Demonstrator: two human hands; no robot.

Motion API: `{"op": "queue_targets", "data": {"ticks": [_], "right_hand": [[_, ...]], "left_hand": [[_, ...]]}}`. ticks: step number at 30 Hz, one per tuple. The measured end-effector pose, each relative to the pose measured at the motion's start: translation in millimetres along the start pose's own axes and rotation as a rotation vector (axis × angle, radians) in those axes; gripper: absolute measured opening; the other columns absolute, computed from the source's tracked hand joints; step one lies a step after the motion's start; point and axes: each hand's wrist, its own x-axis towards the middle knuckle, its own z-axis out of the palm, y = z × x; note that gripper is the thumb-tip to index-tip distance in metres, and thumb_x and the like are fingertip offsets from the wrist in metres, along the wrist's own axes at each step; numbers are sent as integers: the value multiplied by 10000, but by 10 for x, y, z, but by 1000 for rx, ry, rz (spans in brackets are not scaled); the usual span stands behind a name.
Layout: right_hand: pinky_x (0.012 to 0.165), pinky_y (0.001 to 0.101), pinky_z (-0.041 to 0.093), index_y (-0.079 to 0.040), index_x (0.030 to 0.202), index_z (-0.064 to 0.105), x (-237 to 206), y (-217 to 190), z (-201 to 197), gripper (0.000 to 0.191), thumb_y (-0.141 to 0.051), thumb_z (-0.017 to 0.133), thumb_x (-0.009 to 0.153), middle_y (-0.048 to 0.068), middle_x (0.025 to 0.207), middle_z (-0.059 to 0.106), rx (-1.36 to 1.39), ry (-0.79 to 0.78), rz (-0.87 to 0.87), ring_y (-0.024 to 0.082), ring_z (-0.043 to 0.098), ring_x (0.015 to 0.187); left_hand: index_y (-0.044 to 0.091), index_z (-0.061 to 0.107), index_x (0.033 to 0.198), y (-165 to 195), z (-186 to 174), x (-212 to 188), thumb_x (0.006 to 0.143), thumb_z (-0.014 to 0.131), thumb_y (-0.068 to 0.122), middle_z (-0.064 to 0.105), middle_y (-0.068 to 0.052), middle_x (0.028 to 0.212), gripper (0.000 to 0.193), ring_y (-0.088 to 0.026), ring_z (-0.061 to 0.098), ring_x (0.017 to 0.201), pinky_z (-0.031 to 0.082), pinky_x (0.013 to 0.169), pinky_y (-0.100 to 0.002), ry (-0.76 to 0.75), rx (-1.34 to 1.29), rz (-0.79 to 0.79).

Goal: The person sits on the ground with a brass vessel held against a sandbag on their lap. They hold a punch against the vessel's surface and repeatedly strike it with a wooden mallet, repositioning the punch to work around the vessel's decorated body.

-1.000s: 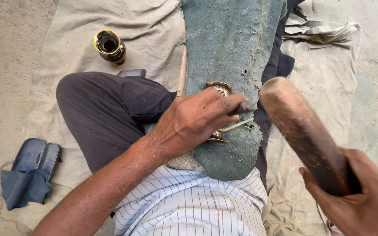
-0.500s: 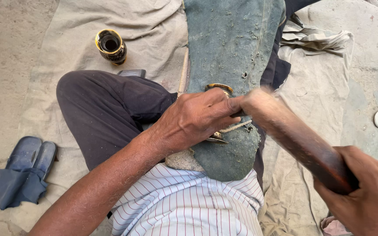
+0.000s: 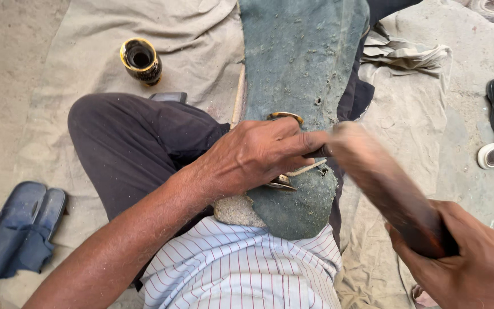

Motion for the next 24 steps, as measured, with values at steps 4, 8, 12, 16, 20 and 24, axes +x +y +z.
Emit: {"op": "queue_targets", "data": {"ticks": [4, 8, 12, 16, 20, 24], "right_hand": [[556, 298, 583, -94, 1054, 722, -29, 63, 30, 415, -339, 900, 772, 60, 695, 677, -158, -104, 103, 145, 676, 573], [589, 321, 575, -40, 1016, 700, -65, 169, 98, 442, -309, 898, 727, 73, 731, 708, 52, 70, -51, 156, 684, 613], [611, 316, 600, -59, 1047, 709, -77, 241, 133, 446, -298, 911, 730, 58, 707, 712, 6, -23, 4, 154, 706, 622], [621, 307, 590, -100, 953, 700, -68, 231, 138, 291, -243, 891, 786, 35, 651, 679, 171, -12, 32, 149, 705, 619], [637, 302, 611, -94, 1002, 720, -75, 178, 136, 330, -228, 905, 765, 63, 676, 703, -14, -16, 52, 149, 719, 640], [636, 291, 610, -97, 977, 727, -83, 149, 113, 345, -252, 918, 735, 58, 705, 712, -65, -22, -7, 135, 744, 626]], "left_hand": [[162, 601, 1370, -17, -9, 6, 988, 767, 249, 493, -19, 812, 426, -164, 586, 691, 524, 567, -355, -11, 15, 33], [168, 592, 1386, -41, -8, 45, 979, 765, 247, 501, -15, 812, 449, -161, 586, 684, 526, 555, -344, -34, 10, 57], [165, 596, 1387, -47, -38, 57, 969, 764, 249, 500, -19, 799, 458, -162, 592, 680, 529, 557, -349, -89, 13, 55], [161, 584, 1400, -53, -56, 72, 965, 760, 232, 521, -21, 831, 475, -179, 614, 717, 554, 603, -355, -98, -2, 58], [173, 569, 1408, -74, -61, 90, 937, 770, 222, 541, -32, 855, 514, -196, 630, 725, 567, 619, -364, -124, -16, 77], [188, 557, 1427, -91, -75, 87, 966, 778, 238, 536, -40, 853, 514, -216, 640, 754, 562, 638, -389, -138, 26, 102]]}}
